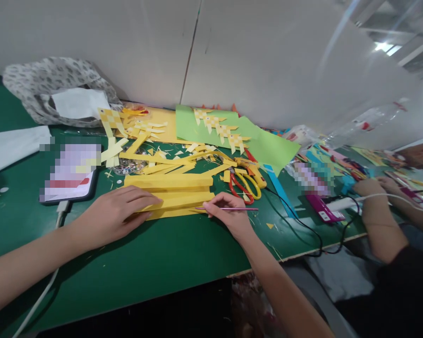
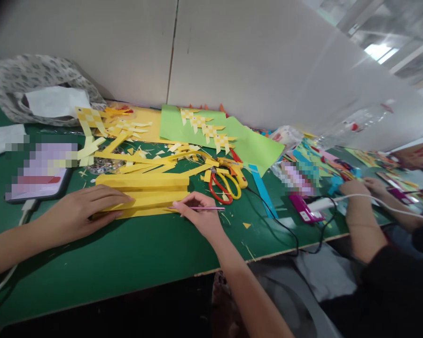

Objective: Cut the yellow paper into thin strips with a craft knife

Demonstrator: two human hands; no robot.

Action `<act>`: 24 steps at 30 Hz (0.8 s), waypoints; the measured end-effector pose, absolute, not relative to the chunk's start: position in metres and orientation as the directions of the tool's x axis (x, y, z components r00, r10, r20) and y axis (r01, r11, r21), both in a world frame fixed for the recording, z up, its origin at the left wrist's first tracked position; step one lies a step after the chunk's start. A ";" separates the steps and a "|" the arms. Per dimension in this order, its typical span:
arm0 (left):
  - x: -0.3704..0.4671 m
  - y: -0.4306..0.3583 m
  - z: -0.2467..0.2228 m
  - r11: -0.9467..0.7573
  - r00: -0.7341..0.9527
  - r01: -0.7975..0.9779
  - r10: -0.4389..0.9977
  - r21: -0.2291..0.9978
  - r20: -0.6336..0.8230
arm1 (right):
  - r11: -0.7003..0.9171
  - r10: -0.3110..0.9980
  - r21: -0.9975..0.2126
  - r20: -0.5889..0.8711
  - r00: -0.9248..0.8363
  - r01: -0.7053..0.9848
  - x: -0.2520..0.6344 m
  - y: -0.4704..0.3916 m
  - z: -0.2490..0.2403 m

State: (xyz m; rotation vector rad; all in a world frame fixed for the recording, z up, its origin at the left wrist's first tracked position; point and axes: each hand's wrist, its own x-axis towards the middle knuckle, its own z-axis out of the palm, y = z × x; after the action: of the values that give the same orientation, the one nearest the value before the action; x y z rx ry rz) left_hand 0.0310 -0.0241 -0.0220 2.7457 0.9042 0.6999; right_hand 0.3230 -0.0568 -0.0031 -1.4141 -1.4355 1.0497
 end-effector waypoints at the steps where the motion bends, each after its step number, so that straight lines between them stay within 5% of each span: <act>1: 0.031 -0.024 -0.022 -0.806 0.708 0.515 0.592 0.293 0.385 | 0.013 1.000 -0.966 0.016 0.011 0.257 0.324 -0.057 -0.005; 7: 0.032 -0.023 -0.019 -0.826 0.729 0.498 0.564 0.265 0.388 | 0.073 0.994 -0.996 0.077 0.077 0.058 0.332 -0.060 -0.009; 24: 0.034 -0.023 -0.019 -0.820 0.727 0.497 0.572 0.284 0.379 | 0.003 0.997 -0.969 0.021 0.070 0.248 0.318 -0.061 -0.005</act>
State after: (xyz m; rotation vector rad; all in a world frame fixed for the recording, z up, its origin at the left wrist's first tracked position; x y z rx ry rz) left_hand 0.0339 -0.0233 -0.0193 2.7660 0.8627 0.6877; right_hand 0.3180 -0.0613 -0.0048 -1.4141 -1.3401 1.0176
